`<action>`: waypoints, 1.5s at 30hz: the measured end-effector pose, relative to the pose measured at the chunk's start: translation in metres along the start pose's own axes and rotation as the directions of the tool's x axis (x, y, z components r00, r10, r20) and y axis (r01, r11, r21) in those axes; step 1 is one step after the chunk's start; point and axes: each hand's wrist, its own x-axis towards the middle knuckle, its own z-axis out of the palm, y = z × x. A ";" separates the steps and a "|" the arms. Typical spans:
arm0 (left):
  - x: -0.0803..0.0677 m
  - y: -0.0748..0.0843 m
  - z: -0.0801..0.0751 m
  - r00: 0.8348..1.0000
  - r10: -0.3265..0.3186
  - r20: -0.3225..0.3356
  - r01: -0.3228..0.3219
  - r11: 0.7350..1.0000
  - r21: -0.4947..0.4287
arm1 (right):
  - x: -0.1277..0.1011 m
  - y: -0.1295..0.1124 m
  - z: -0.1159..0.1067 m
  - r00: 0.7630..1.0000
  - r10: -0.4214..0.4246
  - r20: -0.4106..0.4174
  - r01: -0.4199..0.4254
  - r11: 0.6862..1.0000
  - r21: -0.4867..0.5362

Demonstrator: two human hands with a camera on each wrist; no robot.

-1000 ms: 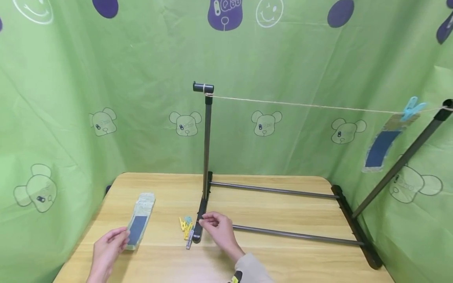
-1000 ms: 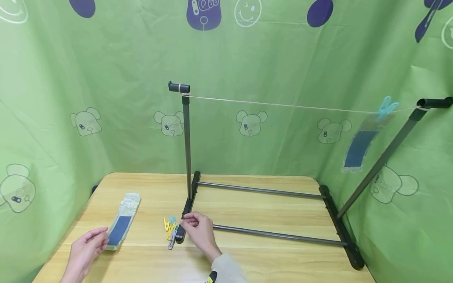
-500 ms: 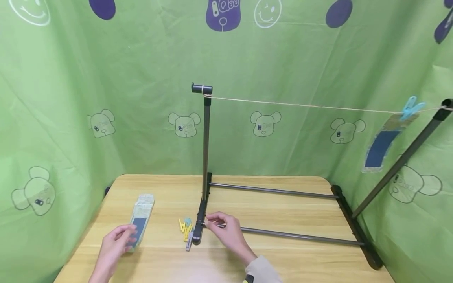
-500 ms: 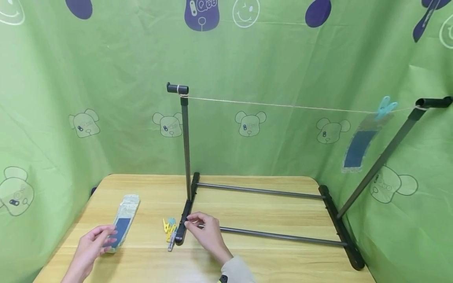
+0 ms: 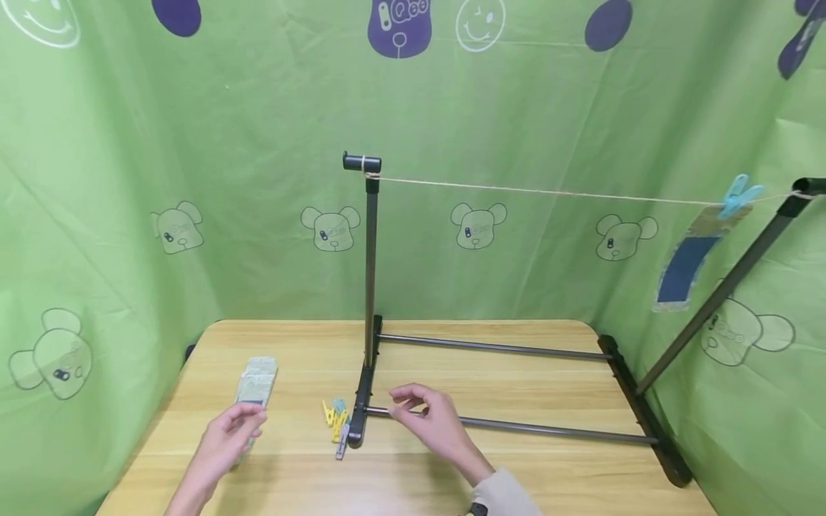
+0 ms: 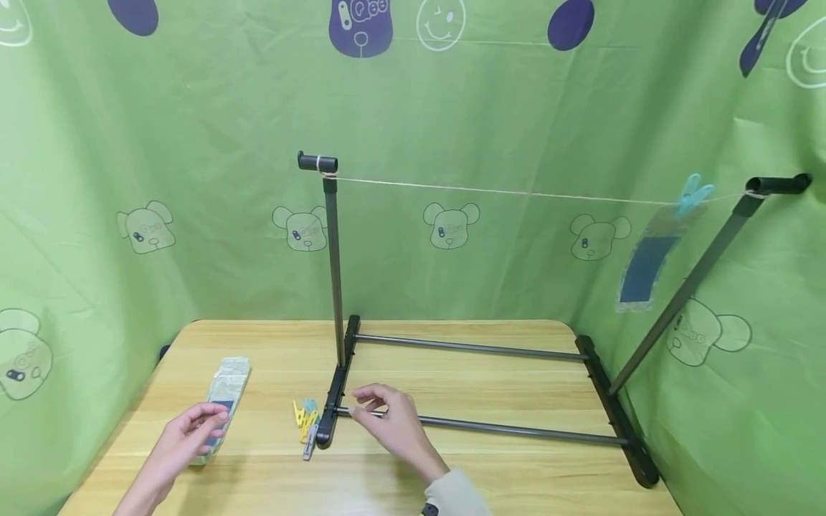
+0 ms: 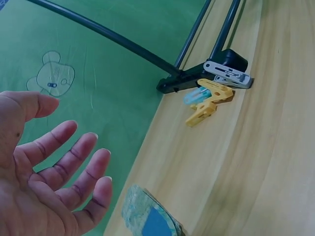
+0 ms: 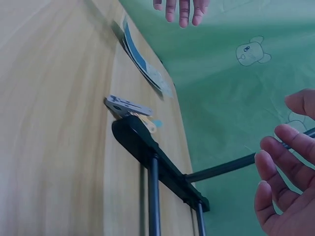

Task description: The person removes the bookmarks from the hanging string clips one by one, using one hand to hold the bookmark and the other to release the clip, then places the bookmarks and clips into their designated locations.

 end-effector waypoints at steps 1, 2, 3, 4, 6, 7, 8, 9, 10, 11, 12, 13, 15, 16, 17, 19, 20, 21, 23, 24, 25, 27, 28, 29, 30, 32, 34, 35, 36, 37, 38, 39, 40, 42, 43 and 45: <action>-0.001 0.001 0.001 1.000 0.019 0.002 -0.019 1.000 0.008 | -0.001 0.000 -0.002 1.000 -0.005 -0.002 0.005 1.000 -0.006; -0.001 0.002 0.002 0.999 0.039 0.002 -0.039 0.999 0.020 | -0.001 -0.001 -0.004 1.000 -0.011 -0.004 0.011 1.000 -0.009; -0.001 0.003 0.003 0.998 0.056 0.004 -0.056 0.998 0.031 | -0.002 -0.001 -0.007 1.000 -0.017 -0.006 0.017 1.000 -0.010; -0.001 0.004 0.003 0.997 0.071 0.006 -0.072 0.997 0.042 | -0.002 -0.001 -0.009 1.000 -0.021 -0.008 0.021 1.000 -0.012; -0.002 0.006 0.005 0.994 0.104 0.016 -0.105 0.992 0.072 | -0.003 -0.001 -0.013 0.999 -0.032 -0.013 0.031 0.999 -0.017; -0.002 0.007 0.006 0.993 0.120 0.019 -0.122 0.988 0.091 | -0.004 -0.001 -0.015 0.999 -0.036 -0.015 0.036 0.999 -0.019; -0.002 0.009 0.007 0.991 0.131 0.023 -0.132 0.986 0.104 | -0.004 -0.002 -0.018 0.999 -0.039 -0.016 0.039 0.999 -0.017; -0.002 0.010 0.008 0.990 0.141 0.026 -0.144 0.983 0.116 | -0.005 -0.002 -0.020 0.999 -0.042 -0.018 0.041 0.999 -0.021; -0.002 0.012 0.009 0.988 0.152 0.030 -0.155 0.980 0.127 | -0.005 -0.003 -0.022 0.999 -0.041 -0.021 0.041 0.999 -0.024; -0.002 0.013 0.010 0.986 0.164 0.033 -0.167 0.976 0.138 | -0.006 -0.003 -0.024 0.999 -0.042 -0.025 0.042 0.999 -0.028; -0.001 0.015 0.011 0.984 0.174 0.035 -0.177 0.973 0.149 | -0.006 -0.004 -0.026 0.999 -0.041 -0.030 0.040 0.999 -0.031; -0.001 0.016 0.012 0.981 0.188 0.037 -0.192 0.968 0.160 | -0.007 -0.005 -0.029 0.999 -0.043 -0.034 0.041 0.999 -0.033; 0.000 0.019 0.015 0.976 0.215 0.044 -0.219 0.958 0.183 | -0.008 -0.006 -0.033 0.998 -0.044 -0.046 0.042 0.998 -0.044; 0.000 0.021 0.017 0.973 0.227 0.047 -0.232 0.953 0.195 | -0.008 -0.007 -0.035 0.998 -0.045 -0.052 0.043 0.998 -0.048; 0.001 0.022 0.018 0.969 0.241 0.053 -0.247 0.946 0.209 | -0.009 -0.008 -0.037 0.997 -0.050 -0.058 0.047 0.997 -0.055; 0.002 0.026 0.021 0.964 0.259 0.061 -0.266 0.934 0.236 | -0.009 -0.009 -0.042 0.996 -0.060 -0.067 0.055 0.996 -0.074; 0.002 0.028 0.022 0.963 0.261 0.067 -0.270 0.931 0.245 | -0.010 -0.009 -0.044 0.995 -0.066 -0.072 0.060 0.994 -0.088; 0.002 0.030 0.023 0.962 0.263 0.074 -0.273 0.929 0.249 | -0.010 -0.009 -0.047 0.994 -0.075 -0.078 0.067 0.992 -0.104; 0.002 0.034 0.025 0.962 0.257 0.087 -0.271 0.931 0.245 | -0.011 -0.009 -0.051 0.991 -0.097 -0.089 0.084 0.986 -0.141; 0.002 0.036 0.027 0.964 0.250 0.093 -0.266 0.935 0.237 | -0.011 -0.010 -0.053 0.990 -0.107 -0.094 0.091 0.983 -0.162; 0.003 0.038 0.028 0.964 0.246 0.099 -0.263 0.937 0.228 | -0.011 -0.010 -0.056 0.988 -0.121 -0.098 0.102 0.978 -0.180; 0.004 0.042 0.031 0.962 0.251 0.110 -0.269 0.940 0.210 | -0.012 -0.010 -0.060 0.983 -0.149 -0.104 0.124 0.969 -0.215; 0.004 0.043 0.032 0.960 0.255 0.114 -0.274 0.940 0.205 | -0.013 -0.010 -0.062 0.981 -0.163 -0.105 0.136 0.964 -0.227; 0.005 0.045 0.034 0.958 0.260 0.118 -0.280 0.938 0.205 | -0.013 -0.010 -0.064 0.979 -0.176 -0.105 0.146 0.959 -0.243; 0.005 0.046 0.035 0.956 0.268 0.123 -0.289 0.935 0.208 | -0.014 -0.010 -0.066 0.977 -0.187 -0.102 0.156 0.955 -0.254; 0.006 0.049 0.038 0.947 0.294 0.131 -0.317 0.923 0.219 | -0.016 -0.010 -0.070 0.973 -0.210 -0.095 0.177 0.944 -0.278; 0.007 0.051 0.040 0.936 0.323 0.144 -0.349 0.908 0.233 | -0.018 -0.010 -0.074 0.970 -0.229 -0.085 0.194 0.934 -0.300; 0.007 0.052 0.041 0.930 0.336 0.151 -0.364 0.899 0.244 | -0.019 -0.011 -0.076 0.968 -0.239 -0.081 0.203 0.928 -0.312; 0.008 0.053 0.043 0.923 0.350 0.160 -0.381 0.888 0.257 | -0.020 -0.011 -0.079 0.965 -0.252 -0.077 0.215 0.922 -0.321; 0.008 0.054 0.044 0.916 0.365 0.169 -0.399 0.877 0.268 | -0.021 -0.012 -0.081 0.961 -0.267 -0.077 0.228 0.916 -0.332; 0.009 0.055 0.046 0.911 0.374 0.177 -0.411 0.867 0.282 | -0.022 -0.013 -0.083 0.957 -0.278 -0.077 0.236 0.909 -0.343; 0.010 0.056 0.047 0.904 0.386 0.185 -0.425 0.857 0.289 | -0.023 -0.013 -0.086 0.953 -0.291 -0.079 0.247 0.903 -0.351; 0.010 0.057 0.049 0.898 0.395 0.194 -0.438 0.850 0.294 | -0.023 -0.013 -0.088 0.949 -0.304 -0.084 0.257 0.899 -0.355; 0.011 0.059 0.052 0.892 0.402 0.207 -0.449 0.840 0.305 | -0.025 -0.012 -0.093 0.941 -0.324 -0.092 0.269 0.888 -0.372; 0.012 0.060 0.054 0.890 0.404 0.211 -0.453 0.837 0.308 | -0.025 -0.012 -0.095 0.940 -0.329 -0.096 0.271 0.885 -0.378; 0.012 0.062 0.057 0.889 0.402 0.218 -0.454 0.834 0.314 | -0.027 -0.012 -0.100 0.938 -0.333 -0.100 0.271 0.880 -0.389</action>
